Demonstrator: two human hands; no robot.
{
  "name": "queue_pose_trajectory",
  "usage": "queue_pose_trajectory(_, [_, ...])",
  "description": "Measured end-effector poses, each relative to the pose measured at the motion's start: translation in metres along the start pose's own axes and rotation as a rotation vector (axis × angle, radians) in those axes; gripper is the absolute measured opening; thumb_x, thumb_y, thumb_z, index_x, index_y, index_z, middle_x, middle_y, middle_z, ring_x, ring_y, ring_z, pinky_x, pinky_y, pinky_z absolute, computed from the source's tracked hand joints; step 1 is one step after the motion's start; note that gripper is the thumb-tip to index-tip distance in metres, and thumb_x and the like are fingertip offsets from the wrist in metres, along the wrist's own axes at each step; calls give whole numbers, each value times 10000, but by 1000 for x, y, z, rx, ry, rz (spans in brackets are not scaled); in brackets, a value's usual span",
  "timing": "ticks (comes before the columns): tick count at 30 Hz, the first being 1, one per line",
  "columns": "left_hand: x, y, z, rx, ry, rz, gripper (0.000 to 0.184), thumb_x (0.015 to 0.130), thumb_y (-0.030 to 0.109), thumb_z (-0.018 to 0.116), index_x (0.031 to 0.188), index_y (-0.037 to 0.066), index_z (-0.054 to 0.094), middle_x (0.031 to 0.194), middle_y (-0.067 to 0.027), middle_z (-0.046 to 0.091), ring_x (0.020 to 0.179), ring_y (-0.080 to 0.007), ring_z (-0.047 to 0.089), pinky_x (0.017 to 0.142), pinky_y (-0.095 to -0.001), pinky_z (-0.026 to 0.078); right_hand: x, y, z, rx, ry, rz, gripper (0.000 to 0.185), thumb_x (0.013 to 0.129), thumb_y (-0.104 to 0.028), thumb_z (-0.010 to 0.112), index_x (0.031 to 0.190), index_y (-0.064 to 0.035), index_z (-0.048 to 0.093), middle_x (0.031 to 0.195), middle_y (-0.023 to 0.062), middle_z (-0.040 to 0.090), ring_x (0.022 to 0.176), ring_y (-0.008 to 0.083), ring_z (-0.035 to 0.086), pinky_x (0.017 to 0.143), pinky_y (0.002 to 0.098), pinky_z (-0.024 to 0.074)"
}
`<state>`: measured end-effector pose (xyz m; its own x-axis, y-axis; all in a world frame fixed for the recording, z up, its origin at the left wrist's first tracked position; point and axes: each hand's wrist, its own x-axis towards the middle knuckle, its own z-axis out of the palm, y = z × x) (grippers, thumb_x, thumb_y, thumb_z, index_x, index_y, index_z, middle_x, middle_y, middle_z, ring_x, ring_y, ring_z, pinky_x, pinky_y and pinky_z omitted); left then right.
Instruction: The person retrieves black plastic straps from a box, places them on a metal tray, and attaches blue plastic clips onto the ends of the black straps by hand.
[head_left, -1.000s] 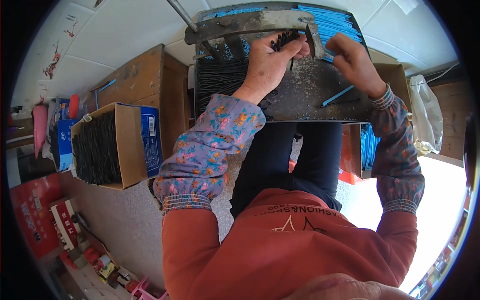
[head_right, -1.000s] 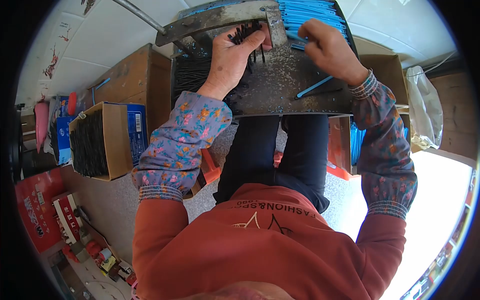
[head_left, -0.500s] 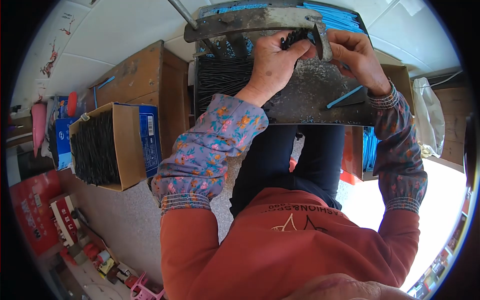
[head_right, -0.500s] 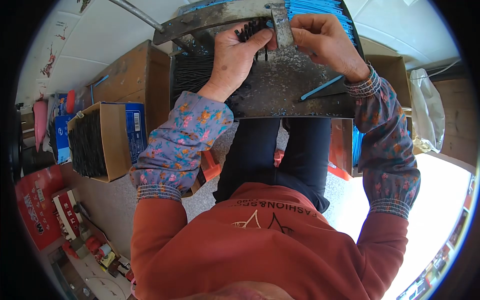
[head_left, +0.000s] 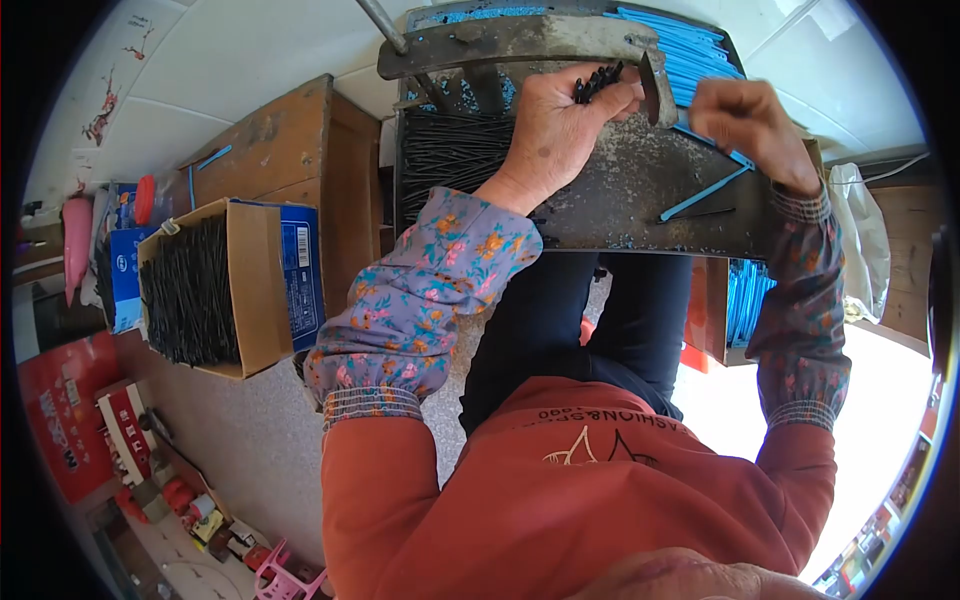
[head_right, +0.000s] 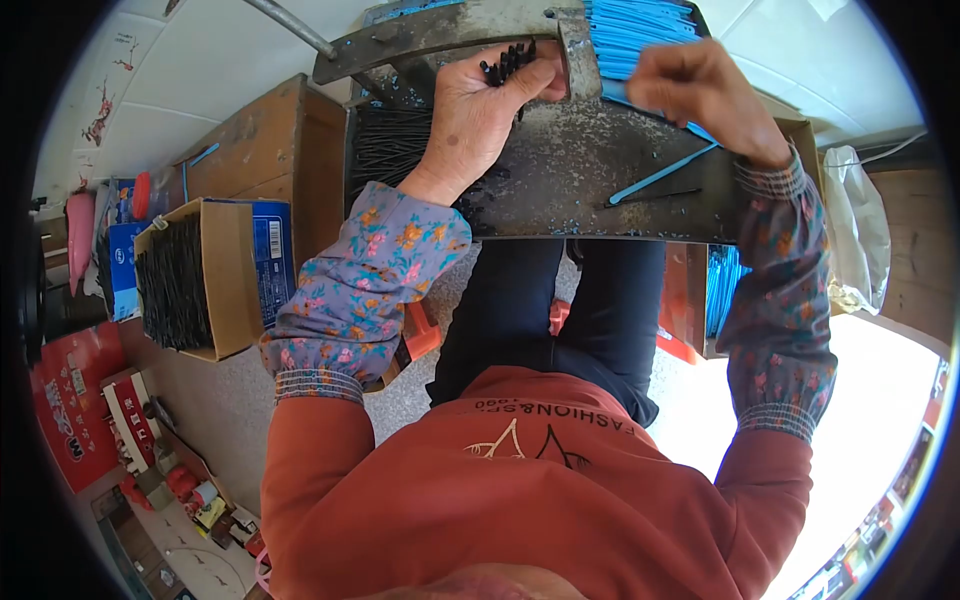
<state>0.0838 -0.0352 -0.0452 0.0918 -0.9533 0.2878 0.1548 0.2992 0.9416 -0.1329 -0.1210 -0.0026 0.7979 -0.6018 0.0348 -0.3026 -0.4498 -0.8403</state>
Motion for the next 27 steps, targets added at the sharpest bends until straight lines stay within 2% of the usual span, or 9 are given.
queue_pose_trajectory(3, [-4, 0, 6, -67, -1, -9, 132, 834, 57, 648, 919, -37, 687, 760, -68, 682, 666, -95, 615, 641, -191, 498, -13, 22, 2, -194, -69, -50, 84, 862, -77, 612, 887, -10, 657, 650, -13, 548, 552, 73, 433, 536, 222, 373])
queue_pose_trajectory(6, [-8, 1, 7, -114, -2, -25, 133, 835, 61, 650, 917, -36, 689, 765, -67, 683, 673, -97, 618, 653, -191, 497, -9, 39, 24, -804, 210, -333, 52, 845, -45, 611, 873, -5, 629, 668, 6, 497, 612, 95, 412, 554, 216, 334])
queue_pose_trajectory(8, [-7, 3, 6, -118, 3, -21, 133, 835, 63, 651, 917, -35, 689, 766, -67, 683, 675, -97, 620, 656, -191, 496, -3, 35, 28, -1007, 307, -440, 43, 839, -35, 611, 868, -4, 620, 674, 12, 480, 632, 102, 405, 560, 214, 321])
queue_pose_trajectory(12, [-4, 0, 7, -150, 49, -27, 133, 832, 51, 650, 921, -41, 686, 753, -66, 682, 663, -100, 623, 634, -198, 502, -8, -10, 29, -447, 420, -331, 78, 850, -36, 612, 918, -7, 638, 678, -5, 495, 610, 83, 401, 551, 212, 324])
queue_pose_trajectory(13, [-3, -2, 7, -149, 45, -30, 133, 832, 51, 650, 921, -41, 686, 753, -66, 682, 663, -100, 623, 634, -198, 502, -9, -16, 33, -445, 423, -327, 78, 850, -36, 612, 918, -7, 638, 678, -5, 495, 610, 83, 401, 551, 212, 324])
queue_pose_trajectory(17, [2, -7, 3, 121, 47, -44, 133, 827, 43, 651, 925, -40, 688, 722, -56, 676, 646, -96, 627, 602, -194, 500, -6, -33, 44, 401, 306, 217, 70, 865, -35, 603, 920, -18, 644, 677, -29, 498, 584, 62, 375, 534, 215, 310])
queue_pose_trajectory(18, [2, -6, 3, 123, 52, -48, 133, 827, 43, 651, 925, -40, 688, 722, -56, 676, 646, -96, 627, 602, -194, 500, -3, -33, 42, 404, 300, 218, 70, 865, -35, 603, 920, -18, 644, 677, -29, 498, 584, 62, 375, 534, 215, 310])
queue_pose_trajectory(22, [3, -4, 7, -27, 30, 27, 131, 810, 73, 678, 892, -26, 702, 680, -34, 662, 590, -77, 588, 541, -184, 457, 7, -25, 27, -25, 245, -104, 55, 877, -50, 604, 908, -38, 649, 671, -51, 490, 567, 40, 349, 522, 212, 296])
queue_pose_trajectory(27, [4, -8, 0, 88, 6, 59, 125, 796, 94, 700, 861, -12, 713, 662, -20, 648, 555, -65, 536, 515, -179, 413, 1, -20, 27, 33, 225, -86, 99, 892, -113, 626, 890, -25, 671, 635, -6, 493, 554, 61, 395, 518, 209, 313])
